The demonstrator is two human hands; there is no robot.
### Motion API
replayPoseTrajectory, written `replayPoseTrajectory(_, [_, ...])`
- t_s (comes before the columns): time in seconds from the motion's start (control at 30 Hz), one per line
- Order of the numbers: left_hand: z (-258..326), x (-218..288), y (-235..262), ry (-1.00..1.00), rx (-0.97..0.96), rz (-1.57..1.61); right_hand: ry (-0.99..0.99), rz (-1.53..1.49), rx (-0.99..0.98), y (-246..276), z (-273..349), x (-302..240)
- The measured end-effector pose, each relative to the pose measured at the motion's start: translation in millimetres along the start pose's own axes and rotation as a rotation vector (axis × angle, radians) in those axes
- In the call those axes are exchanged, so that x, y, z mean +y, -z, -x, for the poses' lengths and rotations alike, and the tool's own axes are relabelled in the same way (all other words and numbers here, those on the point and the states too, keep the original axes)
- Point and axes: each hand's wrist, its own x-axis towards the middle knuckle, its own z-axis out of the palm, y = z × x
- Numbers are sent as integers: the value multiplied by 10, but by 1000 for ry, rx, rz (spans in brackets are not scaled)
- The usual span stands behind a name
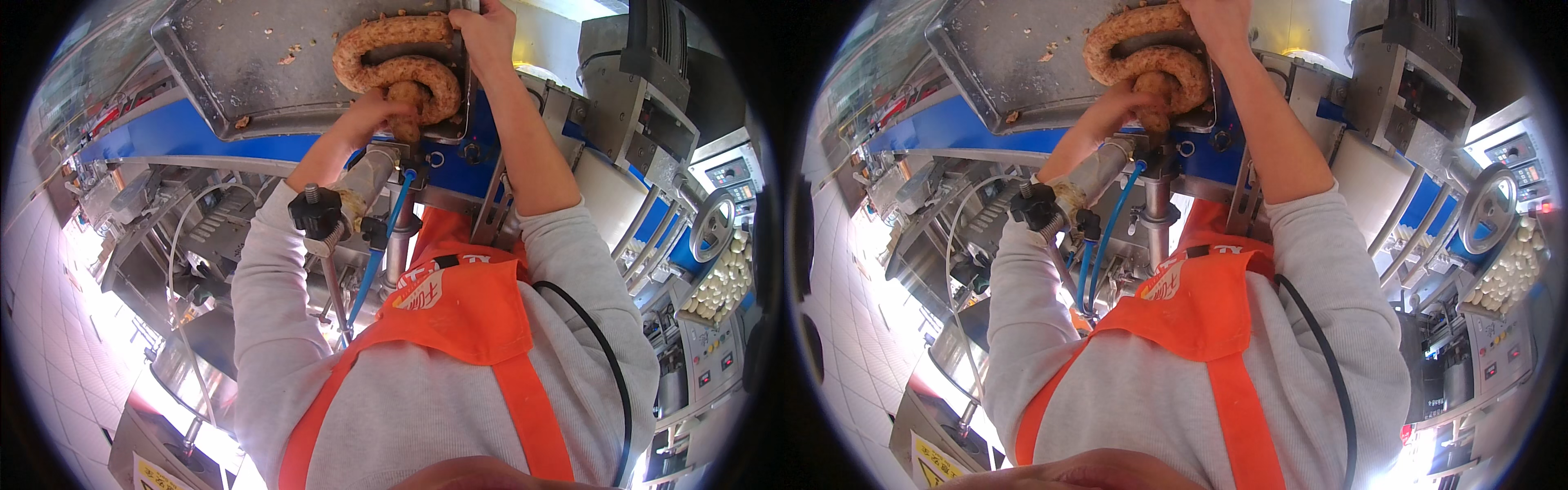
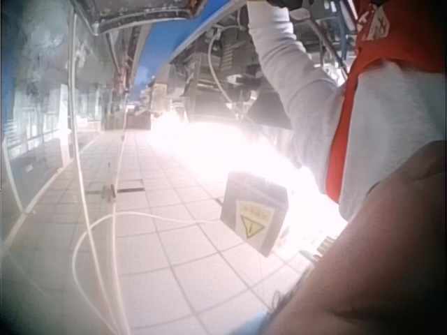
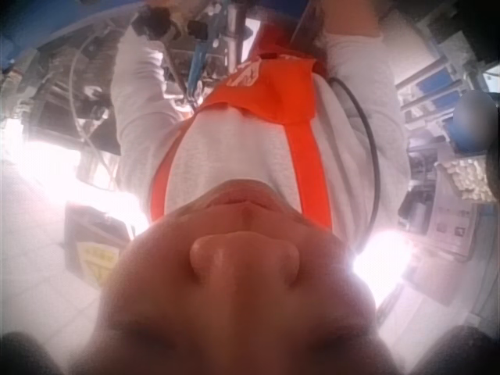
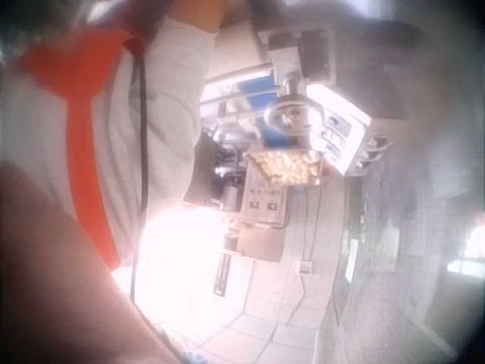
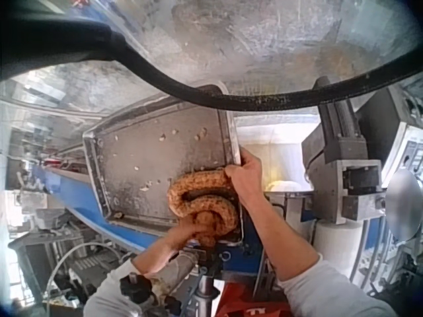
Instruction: The person loads dough into a food extruder, operates the machine to extrude long strips onto a tray, and cleans the nozzle with a cloth. The person handles dough, trays, and the extruder throughout the process.
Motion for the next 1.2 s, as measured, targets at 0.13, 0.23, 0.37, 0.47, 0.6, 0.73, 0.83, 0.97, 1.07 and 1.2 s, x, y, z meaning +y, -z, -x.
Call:
replayPoseTrajectory(0.13, [20,-9,58,-48,30,125,-5,-3,-23,17,-10,39])
replayPoseTrajectory(0.23, [92,112,73,-72,52,199,-9,8,-13,9,-5,16])
replayPoseTrajectory(0.37, [87,162,263,-120,49,206,62,12,-14,17,-60,106])
replayPoseTrajectory(0.47, [72,111,372,-168,78,256,77,12,-17,-4,-52,80])
replayPoseTrajectory(0.6, [189,127,180,-205,236,362,2,118,4,19,-48,42])
replayPoseTrajectory(0.73, [264,140,175,-10,249,230,41,87,11,25,-59,64])
replayPoseTrajectory(0.83, [219,-90,263,18,66,342,15,105,5,36,-73,97])
replayPoseTrajectory(0.97, [116,-256,342,-12,-94,579,30,94,11,31,-64,91])
replayPoseTrajectory(1.07, [120,-239,311,-3,-180,696,27,47,4,10,-47,54])
replayPoseTrajectory(1.2, [142,-185,166,-38,-177,817,53,61,-2,11,-56,79])
